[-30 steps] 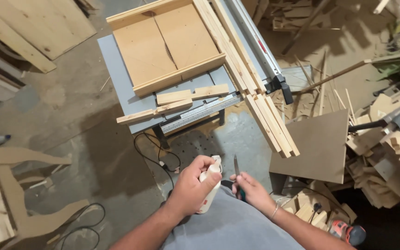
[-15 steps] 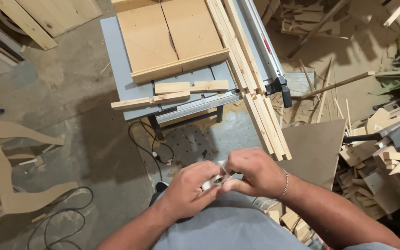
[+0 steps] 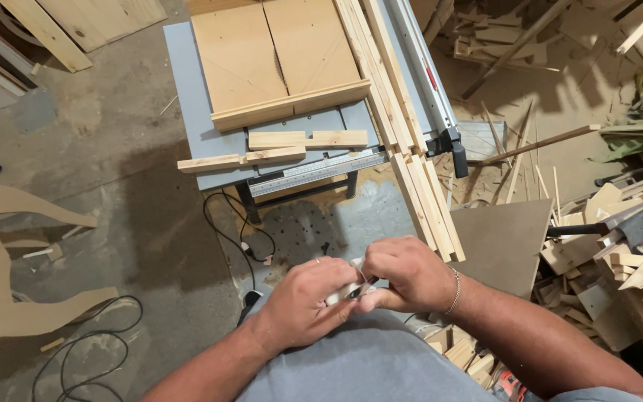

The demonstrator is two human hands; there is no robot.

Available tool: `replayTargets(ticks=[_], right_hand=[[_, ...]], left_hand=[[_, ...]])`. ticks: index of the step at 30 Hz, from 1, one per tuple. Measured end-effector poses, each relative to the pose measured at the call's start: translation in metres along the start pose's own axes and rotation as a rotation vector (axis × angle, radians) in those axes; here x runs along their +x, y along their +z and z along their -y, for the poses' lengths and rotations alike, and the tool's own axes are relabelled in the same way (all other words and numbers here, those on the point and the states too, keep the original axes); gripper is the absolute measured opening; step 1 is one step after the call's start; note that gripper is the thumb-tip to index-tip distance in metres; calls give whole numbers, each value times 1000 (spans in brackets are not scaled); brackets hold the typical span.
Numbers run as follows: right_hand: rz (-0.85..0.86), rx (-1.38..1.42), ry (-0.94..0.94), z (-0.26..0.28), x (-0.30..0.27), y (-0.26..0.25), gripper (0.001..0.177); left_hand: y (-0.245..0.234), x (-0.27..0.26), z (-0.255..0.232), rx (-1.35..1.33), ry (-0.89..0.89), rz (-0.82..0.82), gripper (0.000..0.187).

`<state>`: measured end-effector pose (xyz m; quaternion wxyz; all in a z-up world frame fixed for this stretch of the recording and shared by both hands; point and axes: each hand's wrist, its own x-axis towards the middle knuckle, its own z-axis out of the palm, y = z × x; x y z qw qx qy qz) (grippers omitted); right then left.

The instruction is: Cutting and gluing small wooden pieces to assemble a project.

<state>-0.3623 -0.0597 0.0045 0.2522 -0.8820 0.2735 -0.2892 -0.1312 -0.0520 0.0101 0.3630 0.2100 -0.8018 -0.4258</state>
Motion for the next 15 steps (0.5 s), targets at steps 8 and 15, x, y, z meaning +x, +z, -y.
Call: replayTargets(ticks=[8,15], right_hand=[[-45,2,64,1,-6,9,56],[-138,6,131,-1,-14,19,53]], left_hand=[[-1,3,1,15,-17,8,25],[4,1,7,97,-53,-30,26]])
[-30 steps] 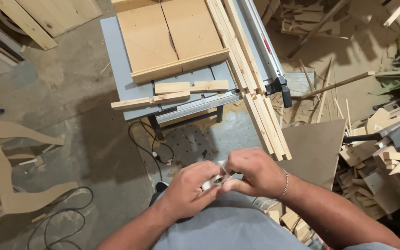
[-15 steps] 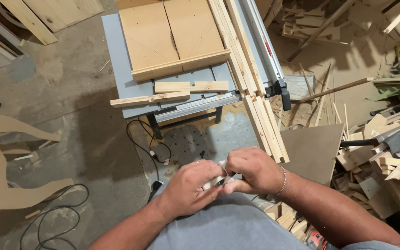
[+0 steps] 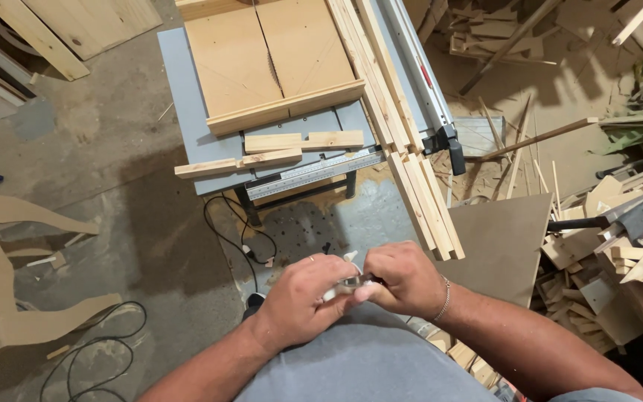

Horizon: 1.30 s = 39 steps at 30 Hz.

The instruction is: Cutting and gluing small wooden pieces to assemble a project.

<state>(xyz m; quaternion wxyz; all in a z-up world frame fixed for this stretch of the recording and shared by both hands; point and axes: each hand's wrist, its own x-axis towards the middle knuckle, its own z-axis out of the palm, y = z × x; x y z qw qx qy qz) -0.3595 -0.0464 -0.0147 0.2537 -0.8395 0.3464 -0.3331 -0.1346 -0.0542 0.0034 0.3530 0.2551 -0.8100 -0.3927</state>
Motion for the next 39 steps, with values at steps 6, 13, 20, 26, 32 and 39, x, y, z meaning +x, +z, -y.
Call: replayTargets(ticks=[6,13,20,26,32,39], right_hand=[[33,42,199,-10,-21,12,50],[-114,256,259,-18,-62,5,43],[-707,-238,1225,-96,-60,-130,28],[-417,-903,1274,-175,-135,-139,32],[-247,-281,1362,-69,-28,-77,28],[126,10,14,8,27,-28,54]], left_hand=[[5,-1,0,142,44,-77,33],[-3,-27,48,307,-202,-296,22],[-5,-26,37,73,21,-367,30],[-6,-28,34,50,27,-345,32],[-8,-23,17,-132,-99,-216,40],[-10,-27,34,-769,-471,160,52]])
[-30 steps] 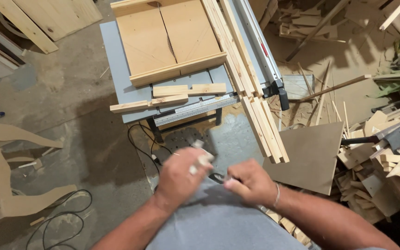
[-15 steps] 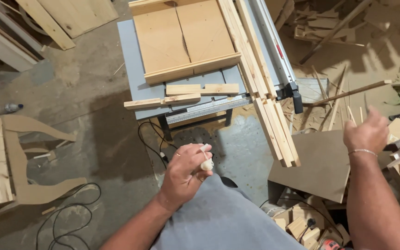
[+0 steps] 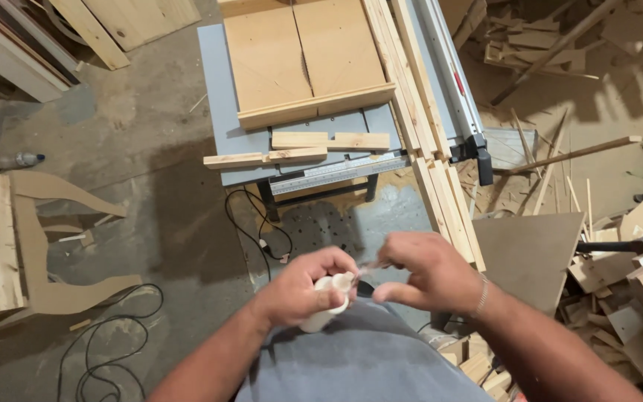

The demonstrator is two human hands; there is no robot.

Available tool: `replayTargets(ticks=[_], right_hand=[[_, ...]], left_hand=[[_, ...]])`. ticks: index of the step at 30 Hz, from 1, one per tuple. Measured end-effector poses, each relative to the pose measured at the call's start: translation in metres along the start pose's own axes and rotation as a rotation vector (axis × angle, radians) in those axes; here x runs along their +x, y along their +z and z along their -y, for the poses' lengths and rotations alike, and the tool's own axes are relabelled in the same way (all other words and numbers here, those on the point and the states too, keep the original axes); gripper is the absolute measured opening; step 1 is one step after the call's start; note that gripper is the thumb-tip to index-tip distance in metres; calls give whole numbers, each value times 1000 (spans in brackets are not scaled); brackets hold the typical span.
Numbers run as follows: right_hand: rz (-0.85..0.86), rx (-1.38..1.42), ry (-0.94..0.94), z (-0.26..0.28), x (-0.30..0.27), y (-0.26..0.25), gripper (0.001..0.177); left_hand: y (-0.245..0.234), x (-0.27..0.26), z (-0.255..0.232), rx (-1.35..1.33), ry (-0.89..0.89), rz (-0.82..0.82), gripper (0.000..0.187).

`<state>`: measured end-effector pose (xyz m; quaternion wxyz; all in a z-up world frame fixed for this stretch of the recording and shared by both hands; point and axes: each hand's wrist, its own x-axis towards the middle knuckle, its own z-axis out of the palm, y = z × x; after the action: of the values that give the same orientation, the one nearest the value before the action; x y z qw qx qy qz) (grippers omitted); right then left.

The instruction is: Cutting and gluing small wooden pieces to assemble a project.

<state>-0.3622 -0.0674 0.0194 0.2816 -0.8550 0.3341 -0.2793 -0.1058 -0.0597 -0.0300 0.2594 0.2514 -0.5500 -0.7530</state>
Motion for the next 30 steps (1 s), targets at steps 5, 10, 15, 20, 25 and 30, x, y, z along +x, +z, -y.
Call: replayTargets(ticks=[5,10,15,20,25,30], right_hand=[[67,51,-99,-10,20,10,50],[173,194,-197,-7,41,4,39],[228,270,-206,-9,43,6,39],[253,294,-185,-11,44,5,38],[262,310,-134,-19,34,12,39],[221,262,-89,-6,37,5,37]], left_hand=[[-5,14,8,-167,10,97,47],[-10,21,29,-256,-1,159,39],[-19,26,54,-288,45,187,32],[-17,27,55,-327,52,176,33],[-7,22,10,-299,55,157,30],[-4,22,7,-297,71,150,28]])
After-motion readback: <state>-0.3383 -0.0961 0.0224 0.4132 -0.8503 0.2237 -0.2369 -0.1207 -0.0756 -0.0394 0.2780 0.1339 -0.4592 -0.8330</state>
